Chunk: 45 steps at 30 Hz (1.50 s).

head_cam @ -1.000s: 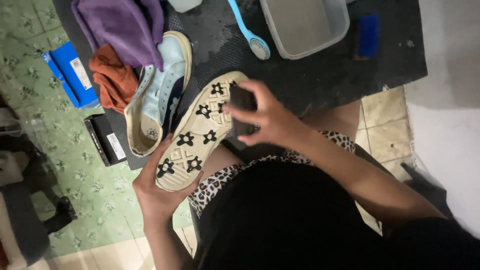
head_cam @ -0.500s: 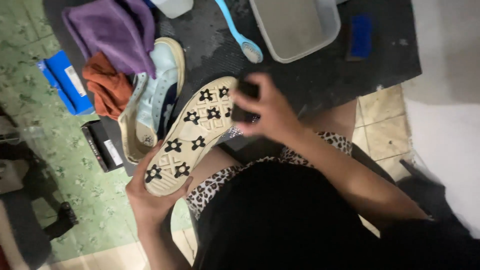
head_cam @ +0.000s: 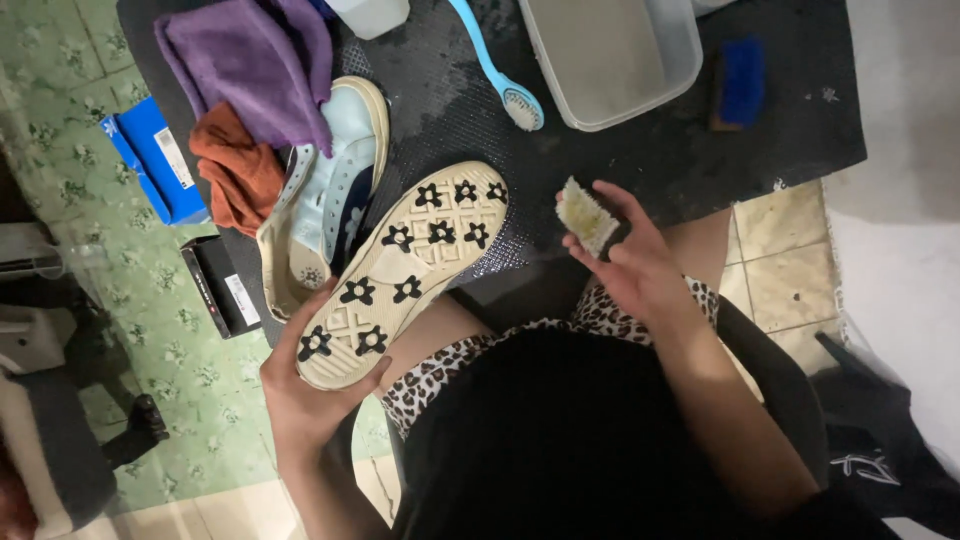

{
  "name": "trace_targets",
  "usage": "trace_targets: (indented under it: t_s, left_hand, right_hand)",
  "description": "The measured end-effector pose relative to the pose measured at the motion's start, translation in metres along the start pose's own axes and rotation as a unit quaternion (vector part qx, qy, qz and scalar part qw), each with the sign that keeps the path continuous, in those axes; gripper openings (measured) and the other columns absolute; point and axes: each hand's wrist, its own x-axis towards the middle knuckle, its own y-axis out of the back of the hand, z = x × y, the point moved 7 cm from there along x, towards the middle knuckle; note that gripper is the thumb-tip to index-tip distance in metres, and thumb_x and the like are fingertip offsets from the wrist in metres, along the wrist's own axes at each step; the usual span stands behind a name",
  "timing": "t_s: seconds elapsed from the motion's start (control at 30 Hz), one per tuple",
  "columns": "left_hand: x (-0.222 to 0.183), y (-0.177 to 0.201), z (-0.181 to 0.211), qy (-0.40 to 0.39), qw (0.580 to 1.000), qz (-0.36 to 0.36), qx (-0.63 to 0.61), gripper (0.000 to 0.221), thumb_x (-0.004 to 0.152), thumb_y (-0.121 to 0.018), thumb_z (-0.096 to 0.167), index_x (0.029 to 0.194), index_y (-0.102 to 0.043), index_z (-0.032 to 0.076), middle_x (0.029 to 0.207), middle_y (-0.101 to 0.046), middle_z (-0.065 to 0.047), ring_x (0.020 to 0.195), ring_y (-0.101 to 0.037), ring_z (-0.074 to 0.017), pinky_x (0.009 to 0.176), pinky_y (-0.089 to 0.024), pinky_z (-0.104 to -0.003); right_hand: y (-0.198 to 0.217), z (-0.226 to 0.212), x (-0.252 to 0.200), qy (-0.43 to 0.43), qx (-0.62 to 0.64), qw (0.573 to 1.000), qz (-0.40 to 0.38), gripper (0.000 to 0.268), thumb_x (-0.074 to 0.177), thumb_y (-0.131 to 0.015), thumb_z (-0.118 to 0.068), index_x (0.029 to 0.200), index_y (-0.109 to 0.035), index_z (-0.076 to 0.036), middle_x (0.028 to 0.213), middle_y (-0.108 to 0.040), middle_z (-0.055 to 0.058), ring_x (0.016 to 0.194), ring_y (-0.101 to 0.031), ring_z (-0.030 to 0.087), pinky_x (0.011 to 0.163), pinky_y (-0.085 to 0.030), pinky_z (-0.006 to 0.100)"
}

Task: Scrubbing the sole of a sneaker with brushes and wiping it clean with a cloth.

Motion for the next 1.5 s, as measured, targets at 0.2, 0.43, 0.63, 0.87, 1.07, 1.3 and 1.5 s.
trace_targets:
  t_s: [0.2,0.43,0.63,0.87,1.07,1.3,1.5]
  left_hand:
    - [-0.004,0.004,-0.002,0.019,1.000,-0.008,-0.016,0.077,0.070,-0.088,0.010,0.138,-0.054,-0.002,0.144,-0.060,-0.022,0.138,-0.057,-0.0310,0.123,-0.045,-0.043]
    - [-0.009,0.003,0.003,0.003,1.000,0.000,0.005,0.078,0.070,-0.089,0.010,0.138,-0.054,-0.003,0.143,-0.061,-0.021,0.137,-0.058,-0.0312,0.122,-0.046,-0.043]
    - [-0.007,0.001,0.012,0.023,1.000,-0.014,-0.002,0.078,0.070,-0.089,0.012,0.139,-0.055,-0.001,0.145,-0.060,-0.020,0.140,-0.056,-0.0312,0.122,-0.046,-0.045]
    - [-0.007,0.002,0.020,-0.019,1.000,-0.006,-0.003,0.079,0.075,-0.088,0.017,0.142,-0.052,-0.003,0.147,-0.058,-0.021,0.139,-0.057,-0.0323,0.121,-0.049,-0.046]
    - [-0.007,0.003,0.017,0.013,1.000,-0.011,-0.014,0.077,0.072,-0.090,0.017,0.139,-0.054,0.003,0.147,-0.060,-0.017,0.139,-0.058,-0.0275,0.120,-0.047,-0.041]
    - [-0.004,0.003,0.025,-0.016,1.000,-0.006,-0.001,0.077,0.073,-0.090,0.016,0.140,-0.054,0.000,0.146,-0.060,-0.018,0.140,-0.058,-0.0304,0.122,-0.046,-0.044]
    - [-0.003,0.003,0.026,-0.025,1.000,-0.005,0.005,0.080,0.072,-0.092,0.018,0.140,-0.053,-0.002,0.145,-0.060,-0.021,0.139,-0.058,-0.0310,0.122,-0.046,-0.044]
  right_hand:
    - [-0.009,0.000,0.002,-0.030,-0.119,0.992,0.036,0.069,0.087,-0.055,0.002,0.153,-0.040,-0.007,0.126,-0.059,0.034,0.089,-0.068,0.038,0.079,-0.057,0.042]
    - [-0.061,0.004,0.012,0.095,-0.509,0.853,-0.068,0.067,0.092,-0.072,-0.014,0.152,-0.043,-0.015,0.149,-0.049,0.024,0.105,-0.070,0.024,0.085,-0.065,0.026]
    - [-0.077,0.023,0.039,0.131,-0.685,0.715,-0.059,0.066,0.087,-0.076,-0.029,0.147,-0.050,-0.018,0.143,-0.049,0.028,0.114,-0.064,0.035,0.083,-0.066,0.035]
    - [-0.120,0.038,0.066,0.171,-0.628,0.750,-0.118,0.064,0.083,-0.087,-0.014,0.139,-0.056,-0.016,0.144,-0.035,0.025,0.115,-0.065,0.041,0.094,-0.067,0.043]
    - [-0.127,0.036,0.059,0.257,-0.724,0.630,-0.114,0.069,0.079,-0.081,-0.050,0.130,-0.050,-0.016,0.123,-0.047,0.026,0.109,-0.053,0.034,0.091,-0.051,0.050]
    - [-0.067,0.013,0.071,0.080,-0.516,0.852,0.035,0.041,0.094,-0.052,-0.038,0.129,-0.050,-0.015,0.125,-0.047,0.014,0.100,-0.055,0.024,0.076,-0.055,0.032]
    - [-0.047,0.013,0.058,-0.082,-0.152,0.985,0.027,0.055,0.090,-0.043,-0.053,0.121,-0.062,-0.012,0.119,-0.067,0.012,0.094,-0.062,0.030,0.074,-0.048,0.044]
